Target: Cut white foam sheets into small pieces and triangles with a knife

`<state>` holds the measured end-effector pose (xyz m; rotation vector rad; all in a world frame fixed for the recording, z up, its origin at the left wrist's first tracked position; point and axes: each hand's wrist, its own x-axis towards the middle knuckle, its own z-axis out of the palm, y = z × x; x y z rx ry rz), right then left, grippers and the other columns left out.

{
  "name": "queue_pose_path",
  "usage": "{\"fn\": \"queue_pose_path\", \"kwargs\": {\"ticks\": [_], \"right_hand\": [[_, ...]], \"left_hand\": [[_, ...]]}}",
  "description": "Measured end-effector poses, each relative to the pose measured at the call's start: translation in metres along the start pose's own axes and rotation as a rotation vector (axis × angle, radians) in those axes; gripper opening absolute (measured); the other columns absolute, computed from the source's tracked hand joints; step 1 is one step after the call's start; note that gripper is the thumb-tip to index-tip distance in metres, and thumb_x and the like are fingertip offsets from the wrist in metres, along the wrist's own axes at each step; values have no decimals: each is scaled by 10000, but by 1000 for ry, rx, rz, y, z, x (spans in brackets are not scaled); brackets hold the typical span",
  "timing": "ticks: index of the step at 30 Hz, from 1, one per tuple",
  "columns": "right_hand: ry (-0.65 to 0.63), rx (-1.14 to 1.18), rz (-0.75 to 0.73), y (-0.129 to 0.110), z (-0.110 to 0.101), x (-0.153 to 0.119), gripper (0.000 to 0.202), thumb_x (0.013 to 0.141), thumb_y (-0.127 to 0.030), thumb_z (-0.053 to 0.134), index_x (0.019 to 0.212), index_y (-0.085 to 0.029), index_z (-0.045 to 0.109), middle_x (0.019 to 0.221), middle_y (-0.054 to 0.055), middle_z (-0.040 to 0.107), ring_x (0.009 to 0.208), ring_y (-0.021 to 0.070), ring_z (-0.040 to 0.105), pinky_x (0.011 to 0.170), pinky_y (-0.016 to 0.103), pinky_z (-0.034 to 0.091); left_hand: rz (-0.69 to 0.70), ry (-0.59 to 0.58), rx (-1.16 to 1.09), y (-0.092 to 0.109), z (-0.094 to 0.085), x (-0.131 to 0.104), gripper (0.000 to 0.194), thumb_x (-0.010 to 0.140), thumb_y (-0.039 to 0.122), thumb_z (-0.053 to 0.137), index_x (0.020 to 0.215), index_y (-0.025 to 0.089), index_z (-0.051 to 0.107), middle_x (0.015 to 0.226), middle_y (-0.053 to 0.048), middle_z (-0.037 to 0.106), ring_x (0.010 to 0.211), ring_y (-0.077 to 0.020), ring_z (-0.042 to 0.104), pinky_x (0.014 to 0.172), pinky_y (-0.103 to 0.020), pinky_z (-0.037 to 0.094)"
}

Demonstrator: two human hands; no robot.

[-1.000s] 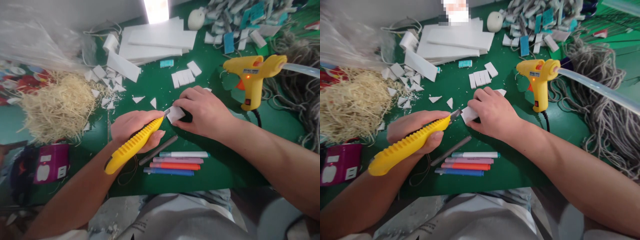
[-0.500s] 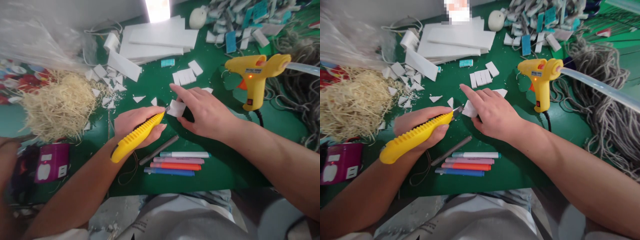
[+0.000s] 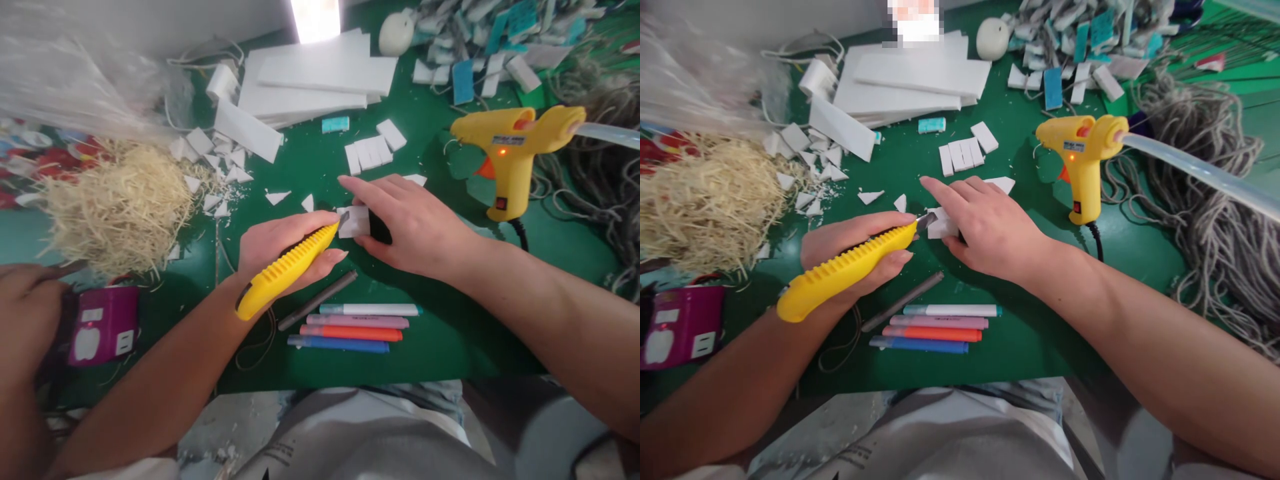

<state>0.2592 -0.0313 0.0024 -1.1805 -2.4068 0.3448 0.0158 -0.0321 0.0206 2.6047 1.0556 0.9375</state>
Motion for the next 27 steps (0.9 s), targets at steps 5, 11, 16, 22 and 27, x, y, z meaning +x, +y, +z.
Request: {"fn": "queue_pose_path", "kwargs": {"ticks": [5,11,16,22,27], "right_hand": [[2,14,-4,0,0,-1,698,917,-237,569,1598,-118,468,1288,181,738,1150,364,651,989,565,544],[15,-6,-47,0,0,0,645,938,-232,551,1559,-63,512,1247,197,749,1119,353,664,957,531,564],[19,-18,-26,-1,0,0,615,947,-222,536,1546,-86,533,1252,185,751,1132,340,663,964,513,566],[14,0,-14,-2,1,0,610,945,-219,550,1545,-111,536,1264,188,747,1118,347,652,955,540,570],[21,-7,-41,-2,-1,0,597,949,-210,551,1522,-40,558,1256,220,746,1102,343,663,933,522,585]], "left_hand": [[-11,-63,-13,0,-3,-1,319,1053,516,609,1191,265,750,1134,-28,848,969,-232,836,857,-290,685],[-35,-104,-25,-3,-4,-2,373,1037,584,604,1221,294,748,1164,-10,843,967,-236,835,873,-300,691],[-35,-101,-35,-3,-4,-2,371,1024,582,618,1220,300,760,1150,-14,845,952,-236,835,864,-302,690],[-87,-123,-23,-2,-3,-2,363,999,615,619,1198,349,767,1138,1,845,953,-247,831,861,-332,694],[-104,-114,11,0,-3,-1,407,1009,635,594,1176,313,780,1104,-10,851,921,-239,834,825,-305,684]]}}
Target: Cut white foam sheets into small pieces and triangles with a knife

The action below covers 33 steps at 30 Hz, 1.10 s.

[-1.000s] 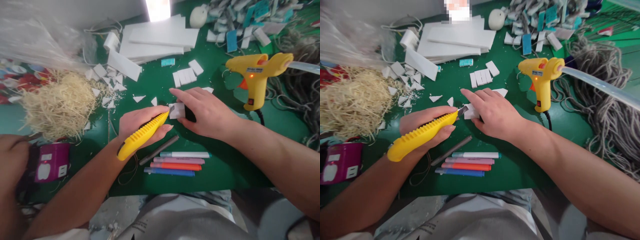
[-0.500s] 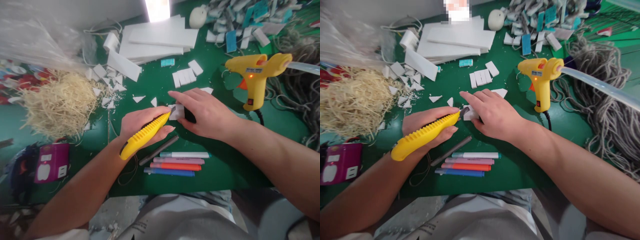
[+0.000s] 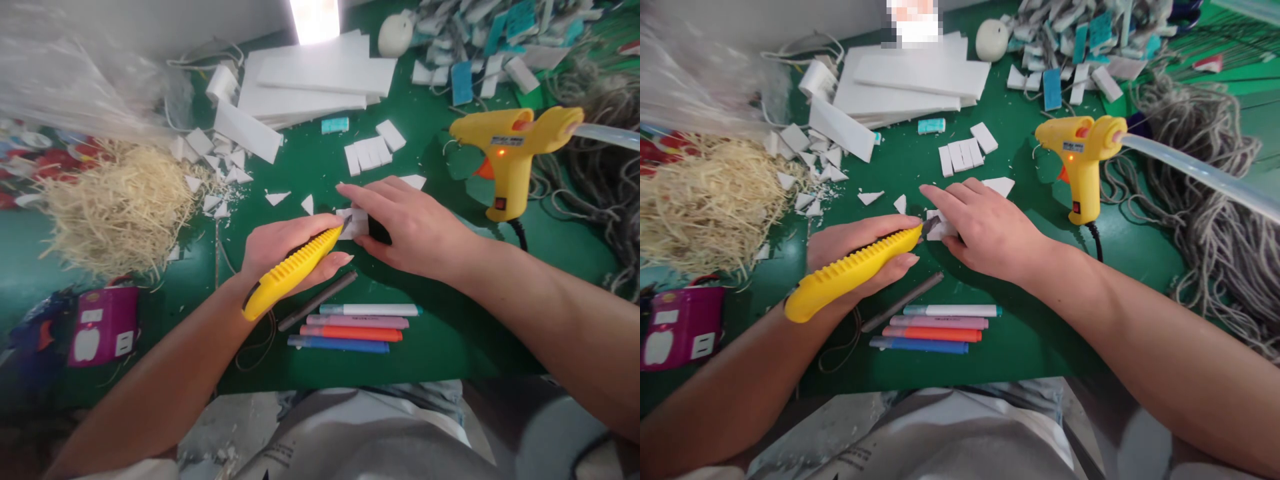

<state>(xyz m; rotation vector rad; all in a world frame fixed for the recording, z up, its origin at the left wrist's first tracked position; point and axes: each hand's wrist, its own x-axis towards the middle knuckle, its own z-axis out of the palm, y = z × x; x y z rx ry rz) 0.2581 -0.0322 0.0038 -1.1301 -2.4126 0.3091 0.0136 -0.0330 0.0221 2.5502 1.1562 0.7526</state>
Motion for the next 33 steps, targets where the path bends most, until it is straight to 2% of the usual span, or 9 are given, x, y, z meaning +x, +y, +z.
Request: {"fn": "queue_pose_path", "kwargs": {"ticks": [5,9,11,14,17,24,28,30,33], "right_hand": [[2,-12,3,1,1,0,592,941,-205,551,1515,-62,565,1252,199,752,1109,334,659,919,507,585],[18,-15,22,0,3,0,584,915,-202,575,1491,-113,592,1247,170,751,1101,327,647,917,499,574],[30,-21,40,-1,3,0,504,913,-210,584,1406,-136,662,1221,167,745,1083,328,634,905,493,566],[31,-43,71,-3,2,0,303,917,-235,603,1154,-154,773,1115,170,724,998,319,603,847,481,550],[14,-24,88,-3,1,0,211,928,-256,620,1018,-170,790,1056,166,690,957,310,565,811,477,526],[-10,5,85,-2,0,2,198,917,-225,634,1018,-184,800,1056,152,674,975,303,548,817,468,509],[-12,-8,70,-1,0,2,213,928,-248,636,1038,-167,800,1059,160,677,960,301,549,817,470,510],[-8,-10,72,-1,0,2,214,932,-248,632,1041,-171,800,1058,158,675,954,300,545,809,467,503],[-2,-8,71,-1,0,2,211,937,-252,633,1038,-179,803,1045,149,669,952,297,545,809,462,497]], "left_hand": [[34,10,15,4,-1,2,405,1017,570,649,1194,229,774,1088,-58,852,908,-232,837,788,-264,667],[15,-17,5,9,1,4,353,1003,581,657,1172,294,772,1073,-31,852,897,-227,833,780,-272,671],[-6,-11,11,10,2,5,309,999,565,652,1148,323,773,1071,-13,851,890,-228,831,763,-286,673],[19,51,12,11,4,6,242,990,456,671,1117,282,780,1048,-27,854,878,-225,832,779,-276,669],[28,49,10,12,4,8,238,976,436,663,1085,265,789,1022,-25,855,853,-218,829,767,-264,663],[-33,39,-15,13,7,11,239,972,424,638,1046,267,803,986,-17,851,816,-200,810,757,-250,643],[-39,117,-74,14,11,13,238,992,393,621,1018,236,798,936,-22,844,765,-171,790,716,-222,626],[-78,91,-90,15,14,13,227,983,409,656,1026,236,797,904,-13,835,714,-155,766,657,-212,607],[-175,140,-78,14,18,11,250,942,495,712,1013,272,799,910,-1,831,721,-168,755,659,-236,610]]}}
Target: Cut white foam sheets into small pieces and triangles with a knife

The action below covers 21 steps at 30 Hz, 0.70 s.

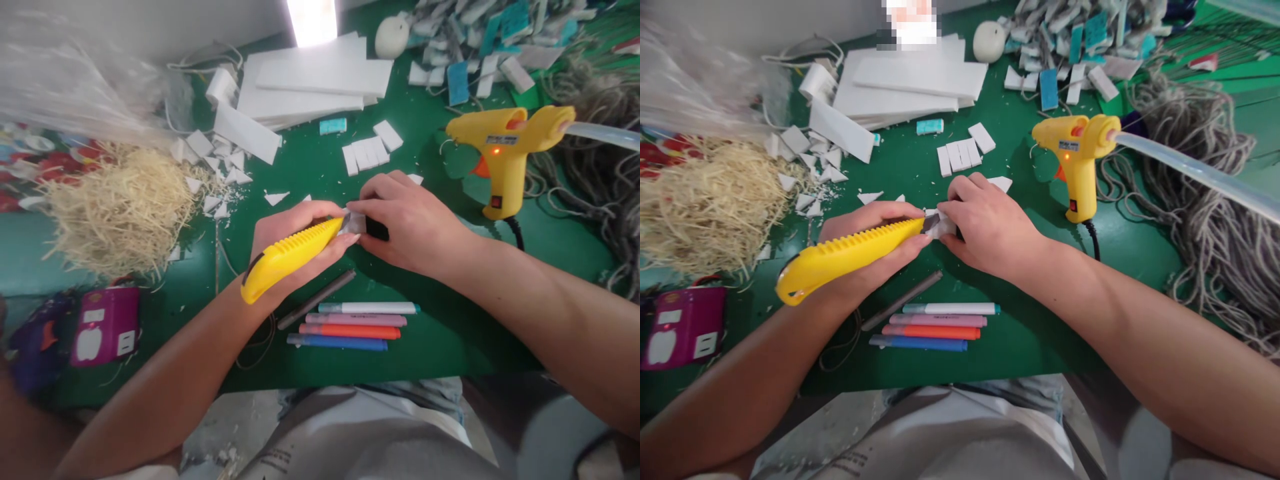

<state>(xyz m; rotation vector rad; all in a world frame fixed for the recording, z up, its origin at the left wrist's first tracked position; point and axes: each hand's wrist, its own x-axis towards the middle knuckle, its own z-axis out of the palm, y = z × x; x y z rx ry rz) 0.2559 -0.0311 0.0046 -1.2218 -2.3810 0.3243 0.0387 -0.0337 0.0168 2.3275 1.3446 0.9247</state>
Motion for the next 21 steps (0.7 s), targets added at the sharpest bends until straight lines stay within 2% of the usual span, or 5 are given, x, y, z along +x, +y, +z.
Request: {"fn": "queue_pose_path", "kwargs": {"ticks": [2,7,9,14,21], "right_hand": [[3,1,3,0,1,0,208,935,-243,635,1039,-183,805,1042,145,667,955,296,550,815,462,499],[6,-16,17,-1,2,0,203,922,-229,649,1039,-180,808,1038,142,670,968,298,558,808,453,507],[0,-21,20,-2,1,0,199,920,-238,660,1036,-173,809,1038,143,670,978,301,561,810,454,511],[-13,-21,36,-4,1,0,215,934,-233,646,1063,-183,811,1085,150,676,997,308,557,826,469,515],[-48,-58,53,-8,0,1,233,934,-228,646,1084,-158,811,1089,159,666,1009,307,547,824,460,508]], "left_hand": [[-21,15,10,-1,2,-1,253,926,501,724,1038,288,801,943,4,833,765,-182,762,700,-255,620],[36,-93,1,-4,-1,2,224,980,410,655,1094,288,804,1015,-12,845,841,-205,786,811,-314,647],[55,-112,-6,-5,-3,2,214,995,389,634,1068,286,806,1002,-14,846,827,-205,790,807,-322,649],[137,-67,5,-5,-4,2,206,991,374,625,1027,287,808,937,-15,843,756,-200,785,751,-322,645],[147,-63,43,-4,-6,1,202,979,370,615,991,287,799,930,-8,848,756,-201,791,757,-332,660]]}}
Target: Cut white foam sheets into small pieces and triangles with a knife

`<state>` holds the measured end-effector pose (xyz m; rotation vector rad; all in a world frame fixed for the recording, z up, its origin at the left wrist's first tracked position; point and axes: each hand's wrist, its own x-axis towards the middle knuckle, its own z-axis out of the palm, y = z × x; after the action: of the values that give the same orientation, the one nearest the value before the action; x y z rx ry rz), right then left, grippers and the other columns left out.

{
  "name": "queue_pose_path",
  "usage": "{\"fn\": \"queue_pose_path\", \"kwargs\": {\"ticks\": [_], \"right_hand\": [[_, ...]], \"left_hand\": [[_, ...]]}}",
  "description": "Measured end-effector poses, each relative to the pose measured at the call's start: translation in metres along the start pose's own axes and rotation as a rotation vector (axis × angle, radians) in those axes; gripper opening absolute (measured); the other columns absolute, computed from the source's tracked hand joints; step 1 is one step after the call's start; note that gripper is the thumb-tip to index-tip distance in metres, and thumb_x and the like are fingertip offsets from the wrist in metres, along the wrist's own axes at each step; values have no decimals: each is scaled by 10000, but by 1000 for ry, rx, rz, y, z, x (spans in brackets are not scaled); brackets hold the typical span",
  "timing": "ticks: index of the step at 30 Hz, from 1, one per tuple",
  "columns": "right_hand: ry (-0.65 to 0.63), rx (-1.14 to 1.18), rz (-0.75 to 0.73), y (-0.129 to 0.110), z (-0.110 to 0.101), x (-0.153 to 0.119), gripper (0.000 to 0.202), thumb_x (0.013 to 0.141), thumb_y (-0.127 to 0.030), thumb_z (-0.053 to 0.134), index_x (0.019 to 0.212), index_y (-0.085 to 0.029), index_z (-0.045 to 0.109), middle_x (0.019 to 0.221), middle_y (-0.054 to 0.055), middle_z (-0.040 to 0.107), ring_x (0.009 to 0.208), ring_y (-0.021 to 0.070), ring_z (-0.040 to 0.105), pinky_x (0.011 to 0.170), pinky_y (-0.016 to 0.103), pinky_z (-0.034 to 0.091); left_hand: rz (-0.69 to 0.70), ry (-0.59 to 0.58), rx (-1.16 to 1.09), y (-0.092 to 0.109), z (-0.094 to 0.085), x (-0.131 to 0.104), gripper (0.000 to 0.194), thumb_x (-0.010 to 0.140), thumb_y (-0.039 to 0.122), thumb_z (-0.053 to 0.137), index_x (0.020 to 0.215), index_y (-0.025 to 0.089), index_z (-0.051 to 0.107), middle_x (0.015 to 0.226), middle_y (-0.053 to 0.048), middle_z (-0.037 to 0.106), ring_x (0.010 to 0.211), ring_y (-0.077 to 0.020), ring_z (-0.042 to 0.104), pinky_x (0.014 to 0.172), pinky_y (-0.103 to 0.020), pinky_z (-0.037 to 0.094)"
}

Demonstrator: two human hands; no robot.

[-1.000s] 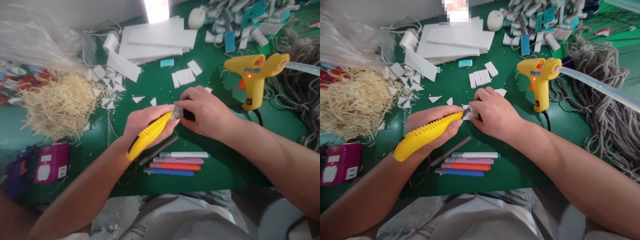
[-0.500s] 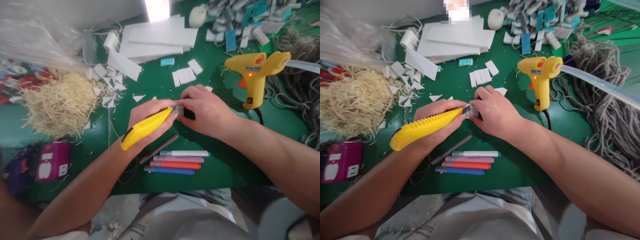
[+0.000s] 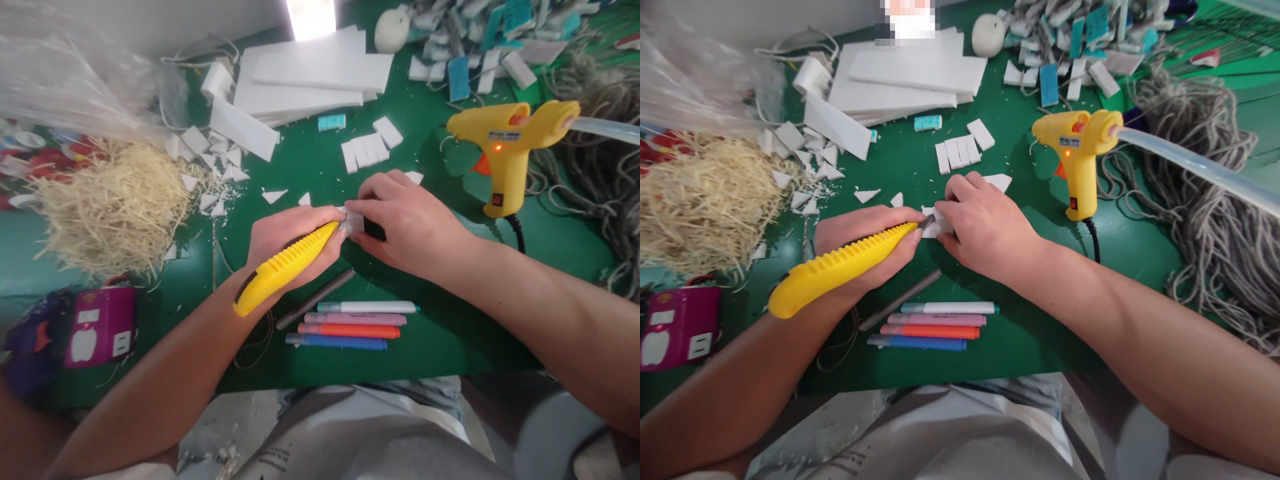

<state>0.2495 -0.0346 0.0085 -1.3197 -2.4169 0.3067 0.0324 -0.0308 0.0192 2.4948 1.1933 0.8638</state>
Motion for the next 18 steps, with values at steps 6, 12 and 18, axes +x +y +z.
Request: {"fn": "queue_pose_path", "kwargs": {"ticks": [6,12,18], "right_hand": [[8,8,1,1,0,0,178,931,-238,673,1038,-180,804,1078,139,658,1001,291,536,827,436,490],[24,34,-16,3,1,-1,184,941,-234,656,1041,-169,795,1064,142,660,983,285,525,811,431,476],[16,19,-17,2,1,0,204,926,-227,657,1046,-147,802,1062,153,661,984,291,522,812,440,484]], "left_hand": [[95,37,-20,-2,1,0,137,989,286,649,1001,273,784,955,-1,848,747,-184,789,745,-299,651],[106,20,-67,-5,1,1,104,994,267,668,1013,245,769,971,-3,843,780,-175,789,762,-283,641],[120,31,-62,-5,2,1,103,994,254,669,1003,248,772,970,-6,845,762,-173,787,744,-280,639]]}}
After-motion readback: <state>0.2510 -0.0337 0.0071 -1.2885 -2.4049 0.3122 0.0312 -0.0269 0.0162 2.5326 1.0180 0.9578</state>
